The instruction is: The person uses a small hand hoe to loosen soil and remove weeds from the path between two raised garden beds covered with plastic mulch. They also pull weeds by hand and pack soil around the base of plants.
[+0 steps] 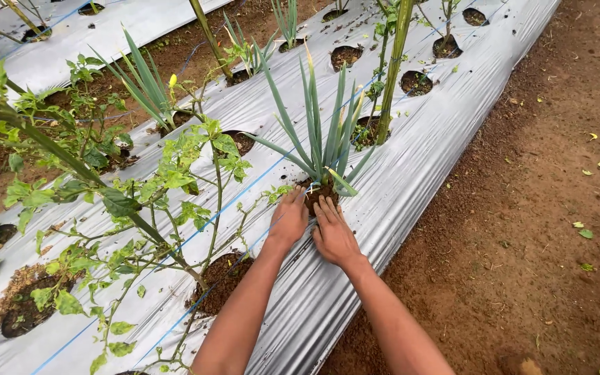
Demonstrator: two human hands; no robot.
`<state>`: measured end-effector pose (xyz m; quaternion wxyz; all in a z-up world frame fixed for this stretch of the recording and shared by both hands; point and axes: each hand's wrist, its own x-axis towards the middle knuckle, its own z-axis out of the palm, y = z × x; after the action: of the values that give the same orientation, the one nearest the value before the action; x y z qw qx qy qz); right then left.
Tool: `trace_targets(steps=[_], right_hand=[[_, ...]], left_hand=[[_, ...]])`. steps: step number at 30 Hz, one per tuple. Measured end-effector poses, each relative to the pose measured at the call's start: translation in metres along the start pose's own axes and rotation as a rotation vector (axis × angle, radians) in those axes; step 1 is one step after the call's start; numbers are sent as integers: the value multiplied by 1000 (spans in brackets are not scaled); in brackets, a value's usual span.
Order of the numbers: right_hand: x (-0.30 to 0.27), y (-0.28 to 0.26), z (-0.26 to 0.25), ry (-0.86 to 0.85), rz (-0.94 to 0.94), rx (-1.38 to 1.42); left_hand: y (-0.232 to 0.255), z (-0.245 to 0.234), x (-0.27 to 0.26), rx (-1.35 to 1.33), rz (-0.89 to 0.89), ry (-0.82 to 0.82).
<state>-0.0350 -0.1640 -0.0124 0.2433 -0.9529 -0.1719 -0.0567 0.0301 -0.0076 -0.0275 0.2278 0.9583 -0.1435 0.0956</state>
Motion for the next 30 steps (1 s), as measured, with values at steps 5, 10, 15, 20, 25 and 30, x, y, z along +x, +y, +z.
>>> trace_targets(steps=[5,10,15,20,25,30], right_hand=[[-29,14,-15,398,-65,235],[-117,28,-55,736,320,605],[-284,168,30,1066,1003,94],[-403,172,66,1239,1478,4],[-418,133,43,1356,1688,-136],[-447,154,40,1201,1715,66]], left_hand=[[44,-38,-23,85,-84,-24],[40,-23,-33,167,-104,-107],[45,8,-60,-28,-74,363],[111,38,-130,-95,231,511],[161,68,-152,-197,734,99],[218,76,-135,36,780,-695]])
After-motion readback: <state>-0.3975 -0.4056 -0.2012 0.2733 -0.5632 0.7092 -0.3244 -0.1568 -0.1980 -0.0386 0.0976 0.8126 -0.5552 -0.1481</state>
